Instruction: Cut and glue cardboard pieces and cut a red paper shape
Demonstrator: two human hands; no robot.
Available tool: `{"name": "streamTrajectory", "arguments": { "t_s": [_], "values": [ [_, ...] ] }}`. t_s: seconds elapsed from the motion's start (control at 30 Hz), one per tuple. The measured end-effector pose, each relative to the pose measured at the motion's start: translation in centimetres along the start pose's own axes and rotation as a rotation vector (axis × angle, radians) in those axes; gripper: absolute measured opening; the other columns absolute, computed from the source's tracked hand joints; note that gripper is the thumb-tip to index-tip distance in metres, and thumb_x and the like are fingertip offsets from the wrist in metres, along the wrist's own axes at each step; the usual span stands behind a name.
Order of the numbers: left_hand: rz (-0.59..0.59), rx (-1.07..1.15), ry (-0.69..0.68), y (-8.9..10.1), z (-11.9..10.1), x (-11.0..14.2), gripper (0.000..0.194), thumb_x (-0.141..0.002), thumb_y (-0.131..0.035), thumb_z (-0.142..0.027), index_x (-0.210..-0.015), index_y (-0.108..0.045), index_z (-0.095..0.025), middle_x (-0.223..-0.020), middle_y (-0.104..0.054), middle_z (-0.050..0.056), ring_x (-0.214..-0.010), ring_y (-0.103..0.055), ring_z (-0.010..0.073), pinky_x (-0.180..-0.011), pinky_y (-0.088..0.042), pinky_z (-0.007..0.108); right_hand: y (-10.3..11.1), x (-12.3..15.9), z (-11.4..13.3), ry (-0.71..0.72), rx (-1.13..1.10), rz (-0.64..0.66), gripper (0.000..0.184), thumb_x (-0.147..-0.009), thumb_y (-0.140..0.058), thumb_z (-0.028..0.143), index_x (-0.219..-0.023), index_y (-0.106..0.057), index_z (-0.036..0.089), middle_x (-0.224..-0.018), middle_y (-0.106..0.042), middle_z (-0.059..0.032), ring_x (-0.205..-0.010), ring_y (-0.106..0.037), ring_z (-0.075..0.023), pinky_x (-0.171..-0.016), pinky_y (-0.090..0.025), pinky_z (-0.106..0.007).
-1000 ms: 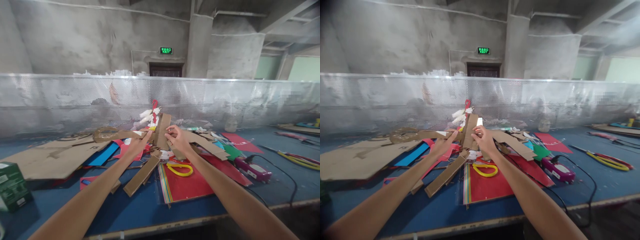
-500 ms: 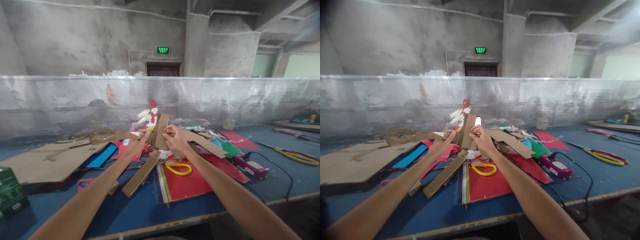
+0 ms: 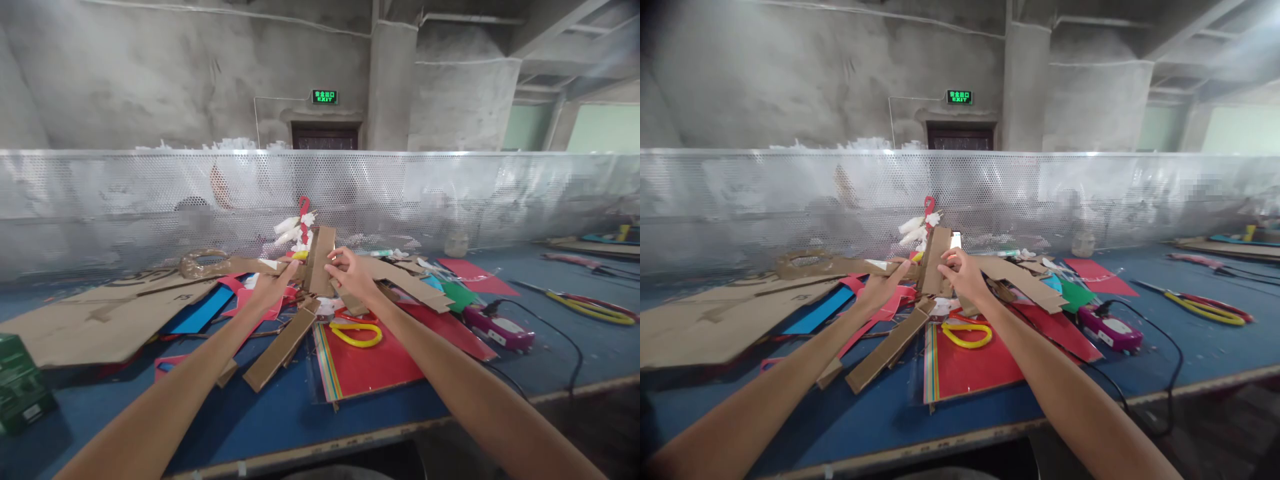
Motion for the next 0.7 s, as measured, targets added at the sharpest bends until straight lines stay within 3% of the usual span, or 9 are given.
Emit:
{"name": "streamTrajectory", "arguments": {
  "t_s": [0.37, 0.7],
  "values": [
    [-0.007, 0.006, -0.011, -0.2, 0.9, -0.2, 0.041, -0.092, -0.058, -0.058, -0.097, -0.073, -0.021, -0.101, -0.078, 0.005, -0.101, -0.070, 0.0251, -0.097, -0.053, 0.036, -0.1, -0.2, -0.8, 0.032, -0.039, 0.007, 0.028, -0.082, -0.069, 0.037, -0.102, -0.056, 0.024, -0.080, -0.059, 0.0015, -0.064, -0.063, -0.0161, -0.041, -0.048, -0.022],
    [-0.029, -0.002, -0.028, 0.1, -0.7, 0.0, 0.039, -0.089, -0.059, -0.057, -0.092, -0.075, -0.021, -0.098, -0.078, 0.006, -0.098, -0.070, 0.0251, -0.093, -0.055, 0.035, -0.2, -0.3, -1.2, 0.013, -0.030, 0.013, 0.027, -0.082, -0.068, 0.035, -0.102, -0.055, 0.024, -0.080, -0.059, 0.0019, -0.064, -0.064, -0.0158, -0.042, -0.049, -0.022]
  ]
}}
Point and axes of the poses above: each hand's wrist, its own x-axis away from the middle knuckle, its own y-axis out of the back of the hand, z = x × y, the point moved 10 cm from there along -x, towards the middle knuckle
